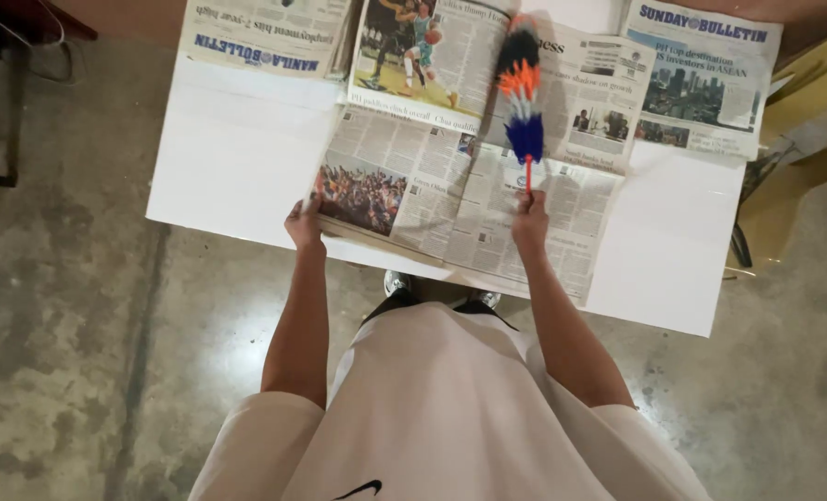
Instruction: The person is using a duster to clean individual pages of newspapers on a table.
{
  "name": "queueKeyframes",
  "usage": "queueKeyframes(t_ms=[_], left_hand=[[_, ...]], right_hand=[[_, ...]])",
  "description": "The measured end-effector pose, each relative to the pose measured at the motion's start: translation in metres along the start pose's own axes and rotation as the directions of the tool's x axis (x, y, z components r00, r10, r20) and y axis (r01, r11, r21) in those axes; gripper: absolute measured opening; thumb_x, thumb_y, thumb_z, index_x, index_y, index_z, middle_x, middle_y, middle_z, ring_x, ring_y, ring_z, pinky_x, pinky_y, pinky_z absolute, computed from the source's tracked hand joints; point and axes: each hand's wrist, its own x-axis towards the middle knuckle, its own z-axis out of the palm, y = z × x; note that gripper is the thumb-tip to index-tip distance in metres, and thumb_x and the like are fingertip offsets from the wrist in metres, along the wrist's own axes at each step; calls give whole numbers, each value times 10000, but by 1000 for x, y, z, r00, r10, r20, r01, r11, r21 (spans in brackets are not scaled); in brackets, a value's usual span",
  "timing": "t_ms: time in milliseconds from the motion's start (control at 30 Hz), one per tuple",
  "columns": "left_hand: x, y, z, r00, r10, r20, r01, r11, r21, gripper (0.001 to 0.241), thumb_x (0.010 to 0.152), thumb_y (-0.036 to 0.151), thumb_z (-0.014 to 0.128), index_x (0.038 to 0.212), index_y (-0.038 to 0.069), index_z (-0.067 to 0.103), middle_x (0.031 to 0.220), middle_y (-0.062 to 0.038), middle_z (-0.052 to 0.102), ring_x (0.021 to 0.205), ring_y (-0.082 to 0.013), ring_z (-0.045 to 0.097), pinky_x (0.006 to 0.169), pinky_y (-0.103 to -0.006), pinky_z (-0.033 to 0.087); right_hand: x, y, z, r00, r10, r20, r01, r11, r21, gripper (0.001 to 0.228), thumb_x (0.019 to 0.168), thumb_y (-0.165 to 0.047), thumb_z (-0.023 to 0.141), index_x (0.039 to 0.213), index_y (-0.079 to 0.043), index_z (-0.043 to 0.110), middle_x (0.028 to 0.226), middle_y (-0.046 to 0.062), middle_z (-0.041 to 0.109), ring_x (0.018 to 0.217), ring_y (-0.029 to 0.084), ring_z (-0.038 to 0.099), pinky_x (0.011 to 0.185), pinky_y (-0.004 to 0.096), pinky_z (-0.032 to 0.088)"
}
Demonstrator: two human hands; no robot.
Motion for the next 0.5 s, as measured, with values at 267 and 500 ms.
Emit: queueKeyframes(t_ms=[267, 500], left_hand=[[34, 10, -43, 984, 140, 110, -146, 275, 950, 235, 726, 456, 872, 915, 344, 789, 802, 68, 753, 838, -249, 749, 754, -385, 586], [-65, 98, 45, 717, 352, 601, -686, 204, 699, 296, 796, 119, 778, 1081, 82, 706, 1139, -176, 633, 1029, -504, 655, 885, -593, 580]], right_hand=[[32, 4, -6, 977, 23, 213, -114, 896, 429, 155, 1091, -214, 487, 1082, -113, 604, 973, 114, 710, 655, 247, 711, 441, 370, 629], [48, 3, 14, 855, -389, 344, 358, 921, 153, 190, 1025, -329, 694, 1125, -175, 744, 848, 111, 715, 708, 253, 718, 613, 399, 611]])
